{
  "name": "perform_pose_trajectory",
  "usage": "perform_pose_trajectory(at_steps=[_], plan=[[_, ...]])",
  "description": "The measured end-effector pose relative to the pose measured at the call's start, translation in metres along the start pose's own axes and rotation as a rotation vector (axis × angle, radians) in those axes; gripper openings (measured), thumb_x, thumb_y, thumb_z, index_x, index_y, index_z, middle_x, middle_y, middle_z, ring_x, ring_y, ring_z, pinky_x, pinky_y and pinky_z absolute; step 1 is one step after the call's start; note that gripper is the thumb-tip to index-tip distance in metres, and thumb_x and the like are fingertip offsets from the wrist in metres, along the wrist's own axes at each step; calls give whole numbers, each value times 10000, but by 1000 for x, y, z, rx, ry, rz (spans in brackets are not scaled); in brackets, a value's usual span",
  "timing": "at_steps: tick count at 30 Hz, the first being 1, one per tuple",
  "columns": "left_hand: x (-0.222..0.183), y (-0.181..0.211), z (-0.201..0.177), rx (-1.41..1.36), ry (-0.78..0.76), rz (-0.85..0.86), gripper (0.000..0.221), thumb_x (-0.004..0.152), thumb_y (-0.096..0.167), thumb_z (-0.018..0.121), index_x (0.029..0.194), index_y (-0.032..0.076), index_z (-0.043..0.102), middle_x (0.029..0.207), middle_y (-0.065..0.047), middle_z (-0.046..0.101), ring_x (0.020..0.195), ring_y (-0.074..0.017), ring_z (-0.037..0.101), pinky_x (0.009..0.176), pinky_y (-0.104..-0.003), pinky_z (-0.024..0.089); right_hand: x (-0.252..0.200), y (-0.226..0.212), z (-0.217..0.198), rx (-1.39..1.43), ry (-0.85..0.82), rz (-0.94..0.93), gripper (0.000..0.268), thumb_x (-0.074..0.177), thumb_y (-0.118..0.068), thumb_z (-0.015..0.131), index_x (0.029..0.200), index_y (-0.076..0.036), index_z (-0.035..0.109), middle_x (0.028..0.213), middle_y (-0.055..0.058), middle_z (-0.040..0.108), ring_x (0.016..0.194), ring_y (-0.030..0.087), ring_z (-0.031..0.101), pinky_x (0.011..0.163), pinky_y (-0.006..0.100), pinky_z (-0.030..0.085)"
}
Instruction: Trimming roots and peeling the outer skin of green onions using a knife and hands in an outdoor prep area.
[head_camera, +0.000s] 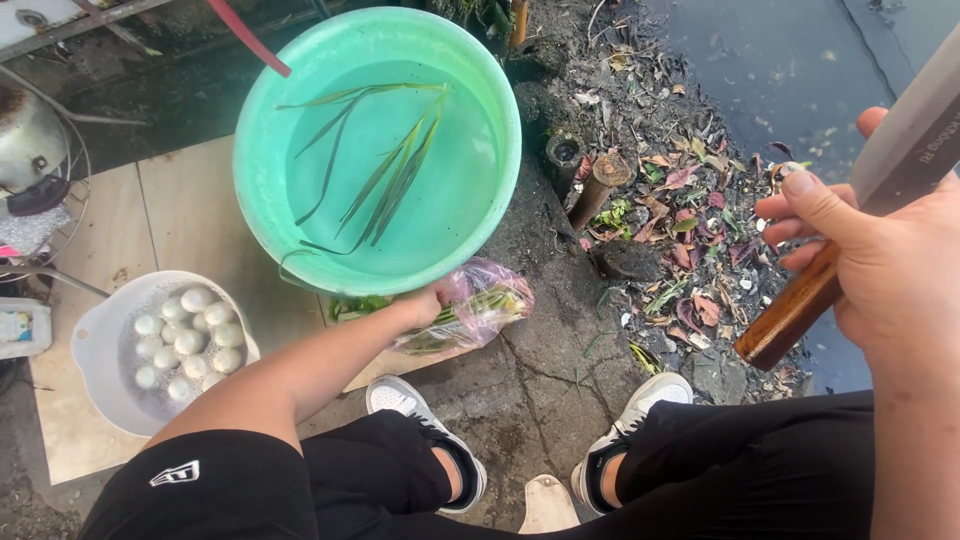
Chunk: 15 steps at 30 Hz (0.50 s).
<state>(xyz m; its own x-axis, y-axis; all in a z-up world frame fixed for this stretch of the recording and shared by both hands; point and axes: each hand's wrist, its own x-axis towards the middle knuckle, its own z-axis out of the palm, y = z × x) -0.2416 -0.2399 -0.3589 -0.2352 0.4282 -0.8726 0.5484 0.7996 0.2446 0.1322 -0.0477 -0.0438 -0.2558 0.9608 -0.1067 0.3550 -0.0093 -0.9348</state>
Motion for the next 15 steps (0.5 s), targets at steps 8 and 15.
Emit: perform_pose_trajectory(at_steps=[8,15], plan=[[38,-24,5,581,-34,37,524,773,292,921,1164,47,673,1130,-105,666,1047,-310,664,909,-377,568,-2,0,2,2,-12,-21,634,1131,-63,646,1618,11,247,960,254,659,767,288,666,561,325,481],[-9,18,0,668,-234,35,694,846,390,807,1405,51,573,1327,-120,633,1170,-273,631,978,-361,550,-2,0,-1,11,0,-11,662,1106,-57,673,1619,14,261,942,233,656,773,279,677,565,319,484]])
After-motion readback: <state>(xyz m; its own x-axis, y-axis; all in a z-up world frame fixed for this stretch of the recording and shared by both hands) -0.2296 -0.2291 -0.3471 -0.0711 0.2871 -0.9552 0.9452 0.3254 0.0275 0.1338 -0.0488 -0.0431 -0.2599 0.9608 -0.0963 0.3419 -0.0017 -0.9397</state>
